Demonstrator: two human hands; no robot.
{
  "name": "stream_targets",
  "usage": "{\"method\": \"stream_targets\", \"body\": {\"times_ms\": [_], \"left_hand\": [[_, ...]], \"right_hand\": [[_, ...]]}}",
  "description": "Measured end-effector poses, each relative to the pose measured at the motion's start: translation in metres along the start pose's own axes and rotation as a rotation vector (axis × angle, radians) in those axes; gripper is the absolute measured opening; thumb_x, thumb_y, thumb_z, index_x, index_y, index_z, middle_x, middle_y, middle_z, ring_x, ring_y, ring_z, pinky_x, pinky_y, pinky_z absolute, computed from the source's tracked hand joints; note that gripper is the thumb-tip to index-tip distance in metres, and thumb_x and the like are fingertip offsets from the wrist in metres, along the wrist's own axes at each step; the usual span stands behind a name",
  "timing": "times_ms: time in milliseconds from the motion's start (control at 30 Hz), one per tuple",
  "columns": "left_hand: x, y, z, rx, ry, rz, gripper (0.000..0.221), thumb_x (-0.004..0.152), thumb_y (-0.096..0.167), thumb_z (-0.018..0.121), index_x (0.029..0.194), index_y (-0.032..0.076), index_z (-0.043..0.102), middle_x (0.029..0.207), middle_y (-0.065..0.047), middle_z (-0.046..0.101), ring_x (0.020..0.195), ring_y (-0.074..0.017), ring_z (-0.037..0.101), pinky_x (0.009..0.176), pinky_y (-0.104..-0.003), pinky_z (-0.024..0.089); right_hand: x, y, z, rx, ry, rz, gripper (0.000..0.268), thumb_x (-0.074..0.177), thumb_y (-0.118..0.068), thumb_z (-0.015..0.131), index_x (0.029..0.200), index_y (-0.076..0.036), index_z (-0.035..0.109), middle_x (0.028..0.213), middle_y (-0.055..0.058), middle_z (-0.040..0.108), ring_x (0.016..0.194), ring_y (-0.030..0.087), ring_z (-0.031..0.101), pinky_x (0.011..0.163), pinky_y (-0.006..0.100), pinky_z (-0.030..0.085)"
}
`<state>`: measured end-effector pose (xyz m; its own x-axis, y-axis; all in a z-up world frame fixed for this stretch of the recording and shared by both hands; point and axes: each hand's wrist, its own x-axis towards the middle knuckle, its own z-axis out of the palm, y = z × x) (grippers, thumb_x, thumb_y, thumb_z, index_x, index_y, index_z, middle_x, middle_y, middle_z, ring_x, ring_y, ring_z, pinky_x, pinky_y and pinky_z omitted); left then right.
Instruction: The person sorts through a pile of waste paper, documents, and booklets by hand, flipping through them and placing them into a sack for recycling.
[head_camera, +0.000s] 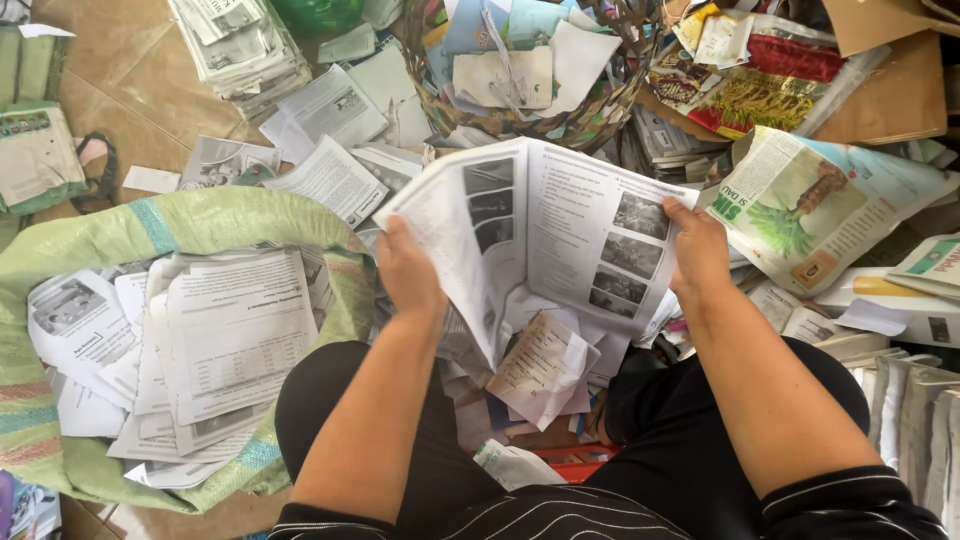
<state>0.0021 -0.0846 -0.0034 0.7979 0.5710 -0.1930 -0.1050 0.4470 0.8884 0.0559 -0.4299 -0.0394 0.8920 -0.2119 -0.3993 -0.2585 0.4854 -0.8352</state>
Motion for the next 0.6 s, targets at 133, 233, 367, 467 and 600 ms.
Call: {"method": "stream_targets", "body": {"times_ms": [133, 233, 367, 467, 600], "left_hand": [[0.023, 0.004, -0.026, -0.172, 0.015, -0.11, 0.037, 0.107, 0.027, 0.045, 0.12, -0.004, 0.058, 0.105, -0.014, 0.067, 0.091, -0.0227, 0.068, 0.079, -0.036, 0.057], [0.025, 0.007, -0.031, -0.232, -0.011, -0.151, 0.036, 0.107, 0.025, 0.047, 0.123, -0.005, 0.06, 0.109, -0.012, 0.067, 0.095, -0.0207, 0.067, 0.082, -0.034, 0.057], [0.018, 0.02, -0.027, -0.143, -0.144, -0.15, 0.035, 0.109, 0.026, 0.046, 0.124, -0.003, 0.059, 0.11, -0.009, 0.067, 0.096, -0.0163, 0.066, 0.086, -0.03, 0.055], [0.013, 0.024, -0.024, -0.04, -0.279, -0.079, 0.036, 0.111, 0.027, 0.046, 0.126, -0.003, 0.059, 0.108, -0.007, 0.067, 0.095, -0.0137, 0.063, 0.086, -0.028, 0.053], [0.005, 0.009, -0.02, 0.131, -0.285, 0.042, 0.035, 0.112, 0.026, 0.048, 0.128, -0.003, 0.06, 0.105, -0.006, 0.068, 0.09, -0.0123, 0.062, 0.081, -0.026, 0.052]], "right_hand": [[0.012, 0.008, -0.01, 0.017, -0.042, 0.015, 0.021, 0.098, -0.012, 0.068, 0.114, 0.002, 0.065, 0.104, 0.01, 0.071, 0.09, 0.021, 0.07, 0.084, 0.035, 0.06], [0.021, 0.003, -0.018, 0.004, 0.01, 0.082, 0.021, 0.098, -0.015, 0.066, 0.112, 0.0, 0.065, 0.102, 0.009, 0.072, 0.089, 0.021, 0.07, 0.082, 0.036, 0.06], [0.03, -0.002, -0.03, 0.042, -0.094, -0.016, 0.022, 0.1, -0.014, 0.067, 0.117, 0.001, 0.065, 0.105, 0.01, 0.071, 0.091, 0.021, 0.07, 0.086, 0.037, 0.058], [0.017, -0.019, -0.023, 0.063, -0.152, -0.078, 0.02, 0.098, -0.009, 0.067, 0.116, 0.001, 0.066, 0.107, 0.011, 0.072, 0.093, 0.022, 0.071, 0.09, 0.038, 0.058], [-0.012, -0.029, -0.008, 0.001, -0.33, -0.022, 0.019, 0.092, -0.002, 0.068, 0.111, 0.0, 0.07, 0.108, 0.01, 0.075, 0.096, 0.02, 0.072, 0.094, 0.036, 0.058]]}}
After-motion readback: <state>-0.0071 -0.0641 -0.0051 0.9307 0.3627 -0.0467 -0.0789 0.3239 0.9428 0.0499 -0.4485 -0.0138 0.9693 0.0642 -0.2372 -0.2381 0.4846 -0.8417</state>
